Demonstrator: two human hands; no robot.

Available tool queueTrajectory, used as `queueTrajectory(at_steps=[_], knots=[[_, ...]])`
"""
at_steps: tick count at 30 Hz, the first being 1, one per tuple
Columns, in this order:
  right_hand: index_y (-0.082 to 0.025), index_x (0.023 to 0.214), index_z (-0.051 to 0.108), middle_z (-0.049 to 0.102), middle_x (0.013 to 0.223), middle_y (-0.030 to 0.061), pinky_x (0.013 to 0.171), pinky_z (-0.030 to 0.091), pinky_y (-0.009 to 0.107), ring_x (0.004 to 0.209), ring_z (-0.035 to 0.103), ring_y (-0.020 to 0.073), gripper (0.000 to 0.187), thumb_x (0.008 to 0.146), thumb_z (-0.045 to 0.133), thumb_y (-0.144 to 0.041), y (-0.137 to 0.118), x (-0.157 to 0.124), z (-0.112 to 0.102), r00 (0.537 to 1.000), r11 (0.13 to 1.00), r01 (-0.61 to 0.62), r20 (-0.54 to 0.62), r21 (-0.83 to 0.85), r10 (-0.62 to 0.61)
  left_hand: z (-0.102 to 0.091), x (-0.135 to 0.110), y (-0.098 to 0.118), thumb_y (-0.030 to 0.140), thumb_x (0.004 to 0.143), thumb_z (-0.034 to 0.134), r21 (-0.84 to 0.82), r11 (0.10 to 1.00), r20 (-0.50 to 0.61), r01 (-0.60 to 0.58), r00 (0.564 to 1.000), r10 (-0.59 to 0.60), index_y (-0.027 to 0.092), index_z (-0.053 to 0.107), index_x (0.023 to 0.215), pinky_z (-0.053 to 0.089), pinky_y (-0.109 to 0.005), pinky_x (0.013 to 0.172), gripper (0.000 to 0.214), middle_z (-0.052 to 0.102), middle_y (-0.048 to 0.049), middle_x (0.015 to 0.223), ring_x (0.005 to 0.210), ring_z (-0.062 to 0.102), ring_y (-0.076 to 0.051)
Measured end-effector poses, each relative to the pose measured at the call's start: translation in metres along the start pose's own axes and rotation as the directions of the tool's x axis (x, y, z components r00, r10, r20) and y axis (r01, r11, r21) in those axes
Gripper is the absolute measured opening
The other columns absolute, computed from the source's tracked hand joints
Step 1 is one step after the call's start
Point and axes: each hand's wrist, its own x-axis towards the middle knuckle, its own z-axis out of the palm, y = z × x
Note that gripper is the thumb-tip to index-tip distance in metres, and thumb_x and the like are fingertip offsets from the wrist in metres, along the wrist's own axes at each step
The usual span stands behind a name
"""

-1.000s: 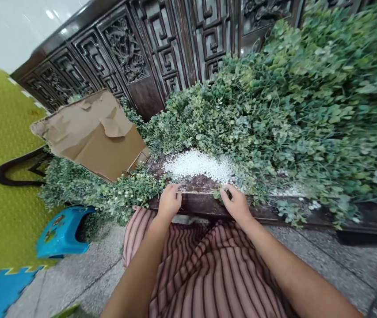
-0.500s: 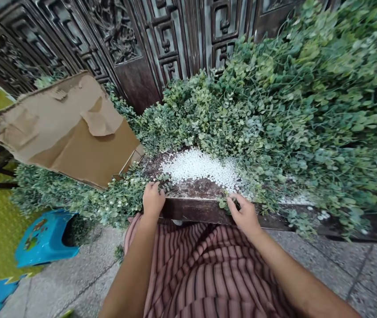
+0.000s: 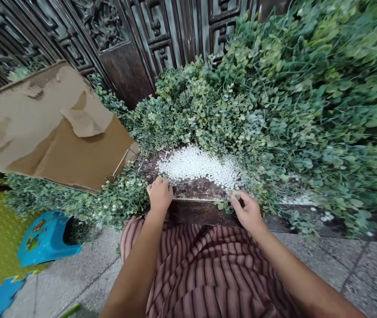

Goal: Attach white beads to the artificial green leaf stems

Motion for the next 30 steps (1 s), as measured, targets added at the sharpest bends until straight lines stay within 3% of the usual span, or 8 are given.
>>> queueTrajectory(at_steps=[7, 12, 17, 19, 21, 24, 27, 30], knots=[[-0.020, 0.074, 0.056, 0.055, 0.059, 0.0002, 0.061, 0.044, 0.028, 0.057, 0.053, 0.0163, 0.018, 0.079, 0.047, -0.035, 0.000, 0.002, 0.003, 0.999, 0.997, 0.049, -0.016, -0.063, -0.050, -0.035, 0.014, -0.020, 0.029, 0.075, 0.053, -0.266, 0.964, -0.173, -0.009, 0.984, -0.039, 0.021, 0.065, 0.081, 0.043, -0.032, 0.079, 0.016, 0.065, -0.0049, 0.089, 0.083, 0.059, -0.019], [-0.020, 0.074, 0.056, 0.058, 0.064, 0.0018, 0.063, 0.045, 0.028, 0.061, 0.055, 0.0172, 0.019, 0.080, 0.046, -0.035, 0.004, 0.001, 0.004, 0.999, 0.995, 0.045, -0.015, -0.085, -0.047, -0.070, 0.028, -0.058, 0.032, 0.074, 0.052, -0.194, 0.964, -0.306, 0.181, 0.923, -0.234, 0.018, 0.067, 0.086, 0.046, -0.035, 0.077, 0.023, 0.061, -0.0064, 0.081, 0.077, 0.058, -0.021], [-0.020, 0.076, 0.057, 0.062, 0.069, 0.0037, 0.066, 0.046, 0.029, 0.066, 0.058, 0.0186, 0.021, 0.081, 0.046, -0.036, 0.005, 0.000, 0.006, 0.998, 0.993, 0.048, -0.032, -0.109, -0.052, -0.072, 0.033, -0.081, 0.029, 0.070, 0.058, 0.042, 0.934, -0.121, 0.356, 0.929, -0.349, 0.016, 0.063, 0.102, 0.042, -0.051, 0.084, 0.035, 0.055, -0.0179, 0.105, 0.103, 0.052, -0.037], [-0.019, 0.076, 0.057, 0.063, 0.070, 0.0042, 0.066, 0.046, 0.029, 0.067, 0.058, 0.0187, 0.021, 0.081, 0.046, -0.037, 0.004, 0.000, 0.006, 0.999, 0.993, 0.043, -0.021, -0.113, -0.046, -0.068, 0.029, -0.075, 0.030, 0.069, 0.061, 0.059, 0.934, -0.110, 0.352, 0.932, -0.345, 0.011, 0.058, 0.112, 0.040, -0.053, 0.086, 0.047, 0.049, -0.0235, 0.116, 0.110, 0.046, -0.041], [-0.019, 0.076, 0.057, 0.062, 0.069, 0.0042, 0.064, 0.046, 0.029, 0.066, 0.058, 0.0186, 0.021, 0.080, 0.046, -0.037, 0.003, 0.000, 0.005, 0.999, 0.993, 0.039, -0.007, -0.113, -0.040, -0.064, 0.022, -0.058, 0.029, 0.072, 0.058, 0.043, 0.952, -0.223, 0.304, 0.931, -0.287, 0.009, 0.052, 0.118, 0.037, -0.055, 0.089, 0.051, 0.042, -0.0257, 0.125, 0.115, 0.041, -0.041], [-0.019, 0.074, 0.057, 0.061, 0.067, 0.0031, 0.063, 0.046, 0.029, 0.064, 0.057, 0.0181, 0.021, 0.080, 0.046, -0.037, 0.003, 0.000, 0.005, 1.000, 0.994, 0.023, 0.000, -0.111, -0.023, -0.052, 0.007, -0.026, 0.024, 0.076, 0.053, 0.037, 0.992, -0.299, 0.118, 0.949, -0.102, 0.017, 0.056, 0.112, 0.032, -0.055, 0.093, 0.037, 0.044, -0.0185, 0.126, 0.116, 0.041, -0.035], [-0.019, 0.074, 0.057, 0.061, 0.065, 0.0020, 0.063, 0.046, 0.029, 0.063, 0.057, 0.0178, 0.020, 0.078, 0.047, -0.036, 0.002, 0.000, 0.005, 1.000, 0.997, 0.002, -0.012, -0.082, -0.003, -0.030, -0.005, -0.001, 0.021, 0.079, 0.048, -0.002, 0.996, -0.006, -0.093, 0.996, 0.093, 0.021, 0.064, 0.091, 0.040, -0.041, 0.085, 0.020, 0.061, -0.0096, 0.101, 0.097, 0.055, -0.024], [-0.019, 0.074, 0.057, 0.057, 0.058, 0.0001, 0.058, 0.045, 0.028, 0.058, 0.055, 0.0168, 0.020, 0.077, 0.047, -0.036, 0.002, 0.000, 0.004, 1.000, 0.999, -0.028, 0.004, -0.037, 0.028, -0.003, -0.011, 0.005, 0.020, 0.078, 0.048, -0.004, 0.999, 0.113, -0.043, 0.993, 0.044, 0.020, 0.063, 0.091, 0.043, -0.034, 0.076, 0.020, 0.063, -0.0084, 0.095, 0.088, 0.059, -0.022]])
